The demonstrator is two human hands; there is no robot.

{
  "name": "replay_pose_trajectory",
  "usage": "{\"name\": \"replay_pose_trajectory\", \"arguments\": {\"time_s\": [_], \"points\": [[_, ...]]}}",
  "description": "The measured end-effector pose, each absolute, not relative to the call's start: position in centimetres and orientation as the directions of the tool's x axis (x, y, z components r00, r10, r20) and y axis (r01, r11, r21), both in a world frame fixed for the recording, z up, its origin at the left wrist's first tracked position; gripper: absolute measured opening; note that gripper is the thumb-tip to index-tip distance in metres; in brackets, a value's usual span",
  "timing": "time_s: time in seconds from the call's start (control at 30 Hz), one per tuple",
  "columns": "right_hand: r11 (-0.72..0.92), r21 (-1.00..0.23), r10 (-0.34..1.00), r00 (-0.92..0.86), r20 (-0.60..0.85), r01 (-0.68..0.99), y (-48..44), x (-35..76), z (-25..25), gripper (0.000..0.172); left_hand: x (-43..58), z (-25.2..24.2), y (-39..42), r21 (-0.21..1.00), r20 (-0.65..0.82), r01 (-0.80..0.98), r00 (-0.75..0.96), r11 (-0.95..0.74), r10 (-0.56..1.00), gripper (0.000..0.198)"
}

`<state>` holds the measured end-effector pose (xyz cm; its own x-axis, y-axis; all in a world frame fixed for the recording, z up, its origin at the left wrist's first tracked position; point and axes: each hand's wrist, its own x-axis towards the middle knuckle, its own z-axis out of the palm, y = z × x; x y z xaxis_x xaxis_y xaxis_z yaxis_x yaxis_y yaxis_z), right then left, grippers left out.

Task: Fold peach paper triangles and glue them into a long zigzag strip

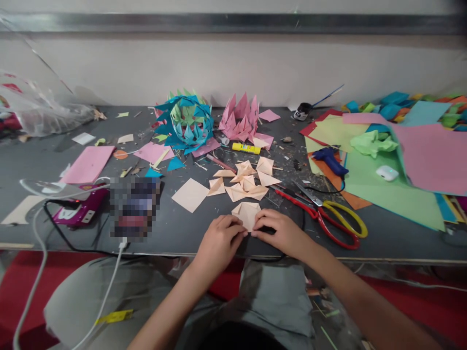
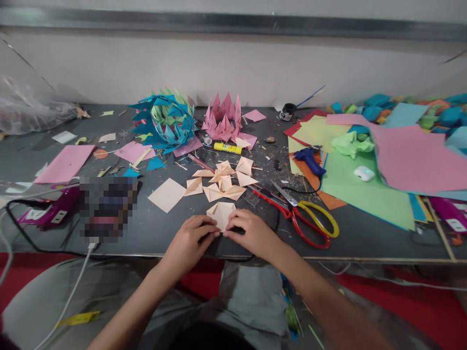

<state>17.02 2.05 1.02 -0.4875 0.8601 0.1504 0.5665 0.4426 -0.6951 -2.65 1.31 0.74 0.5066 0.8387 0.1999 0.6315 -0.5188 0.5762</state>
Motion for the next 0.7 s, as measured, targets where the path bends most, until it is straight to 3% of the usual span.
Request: {"name": "replay_pose_trajectory", "arguments": {"time_s": [0.33,0.7], "points": [[0.212,-0.821,0.893,-0.446,-0.057,0.530,2.9,16.5,1.5,0.002,-2.1,1.6,2.0,0.746,0.083,0.568,0.438,-0.347,0.895,0.010],[0.183,-0.819,0.898,-0.431,-0.085,0.543,3.1,16.3,1.8,0.005,-1.7,1.5,2.4,0.772,0.063,0.564,0.392,-0.293,0.918,0.012]]}}
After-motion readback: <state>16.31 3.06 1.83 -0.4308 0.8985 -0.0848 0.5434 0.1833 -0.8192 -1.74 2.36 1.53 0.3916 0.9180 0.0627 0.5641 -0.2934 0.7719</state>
